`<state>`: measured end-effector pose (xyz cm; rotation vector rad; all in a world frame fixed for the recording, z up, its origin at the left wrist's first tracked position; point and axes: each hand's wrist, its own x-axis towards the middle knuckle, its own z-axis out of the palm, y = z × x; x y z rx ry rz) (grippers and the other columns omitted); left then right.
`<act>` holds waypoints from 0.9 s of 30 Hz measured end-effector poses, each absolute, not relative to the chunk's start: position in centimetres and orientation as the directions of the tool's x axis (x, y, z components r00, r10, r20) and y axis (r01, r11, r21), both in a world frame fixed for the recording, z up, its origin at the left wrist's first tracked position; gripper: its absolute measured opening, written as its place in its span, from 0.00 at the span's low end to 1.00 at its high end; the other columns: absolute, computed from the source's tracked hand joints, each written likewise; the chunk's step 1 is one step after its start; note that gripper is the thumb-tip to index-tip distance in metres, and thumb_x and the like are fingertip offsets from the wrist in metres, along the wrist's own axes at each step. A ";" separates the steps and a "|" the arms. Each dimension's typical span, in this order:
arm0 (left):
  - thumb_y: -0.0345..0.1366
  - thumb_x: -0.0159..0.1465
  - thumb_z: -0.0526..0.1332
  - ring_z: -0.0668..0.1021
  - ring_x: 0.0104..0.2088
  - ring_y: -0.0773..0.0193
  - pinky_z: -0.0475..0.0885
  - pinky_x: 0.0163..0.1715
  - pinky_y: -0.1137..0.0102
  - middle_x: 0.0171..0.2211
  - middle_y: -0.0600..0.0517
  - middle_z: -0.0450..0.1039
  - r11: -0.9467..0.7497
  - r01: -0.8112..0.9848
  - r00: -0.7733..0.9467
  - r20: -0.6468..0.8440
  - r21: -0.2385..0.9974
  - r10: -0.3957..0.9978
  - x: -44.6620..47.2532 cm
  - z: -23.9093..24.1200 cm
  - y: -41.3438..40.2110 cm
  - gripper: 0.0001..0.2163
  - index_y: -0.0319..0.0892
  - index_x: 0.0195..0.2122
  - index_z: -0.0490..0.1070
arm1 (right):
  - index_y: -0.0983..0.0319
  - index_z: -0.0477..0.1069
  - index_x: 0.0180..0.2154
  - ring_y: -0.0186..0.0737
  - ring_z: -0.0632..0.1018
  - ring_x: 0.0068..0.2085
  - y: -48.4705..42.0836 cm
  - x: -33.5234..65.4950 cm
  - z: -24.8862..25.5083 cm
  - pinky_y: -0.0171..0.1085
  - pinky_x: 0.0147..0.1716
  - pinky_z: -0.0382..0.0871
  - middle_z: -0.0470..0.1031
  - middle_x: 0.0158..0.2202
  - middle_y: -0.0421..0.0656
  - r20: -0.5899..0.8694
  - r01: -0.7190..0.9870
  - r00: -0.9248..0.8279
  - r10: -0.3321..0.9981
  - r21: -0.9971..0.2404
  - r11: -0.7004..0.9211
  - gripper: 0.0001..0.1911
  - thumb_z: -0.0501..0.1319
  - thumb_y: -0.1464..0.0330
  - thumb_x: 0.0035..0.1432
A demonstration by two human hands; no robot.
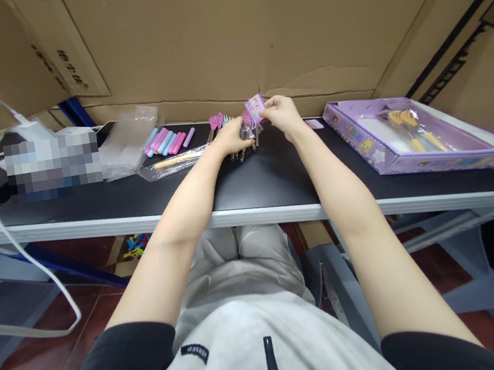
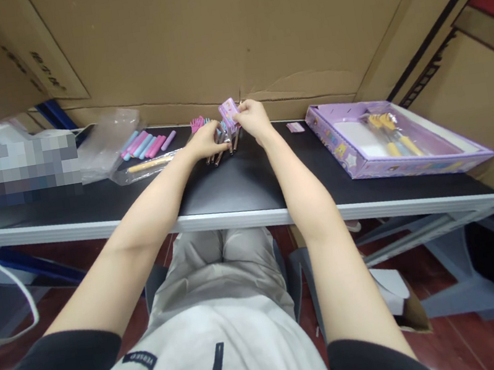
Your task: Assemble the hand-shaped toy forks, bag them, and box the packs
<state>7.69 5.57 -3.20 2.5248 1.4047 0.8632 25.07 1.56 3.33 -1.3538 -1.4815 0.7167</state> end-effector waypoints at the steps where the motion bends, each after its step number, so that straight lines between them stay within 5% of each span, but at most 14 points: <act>1: 0.38 0.60 0.71 0.79 0.61 0.38 0.75 0.63 0.50 0.54 0.38 0.79 -0.557 0.742 0.403 0.416 0.373 0.815 7.7 -3.1 5.5 0.21 0.41 0.53 0.72 | 0.61 0.69 0.32 0.37 0.78 0.40 1.5 25.0 3.3 0.35 0.45 0.75 0.73 0.31 0.39 0.254 0.406 0.092 0.963 -0.892 0.196 0.12 0.69 0.80 0.57; 8: 0.37 0.61 0.71 0.79 0.62 0.37 0.73 0.65 0.51 0.58 0.34 0.77 -0.551 0.751 0.407 0.403 0.364 0.820 7.7 -2.8 5.2 0.22 0.39 0.54 0.71 | 0.61 0.65 0.28 0.34 0.73 0.35 0.8 24.6 3.0 0.38 0.48 0.73 0.71 0.29 0.38 0.106 0.449 0.132 0.986 -0.893 0.036 0.16 0.66 0.81 0.61; 27: 0.38 0.59 0.73 0.78 0.63 0.35 0.73 0.65 0.48 0.59 0.34 0.77 -0.573 0.742 0.421 0.422 0.349 0.803 7.6 -3.3 5.8 0.24 0.40 0.55 0.71 | 0.63 0.72 0.34 0.37 0.83 0.31 0.5 25.3 3.1 0.48 0.57 0.74 0.79 0.28 0.40 -0.171 0.175 -0.041 0.984 -0.971 -0.161 0.09 0.65 0.82 0.61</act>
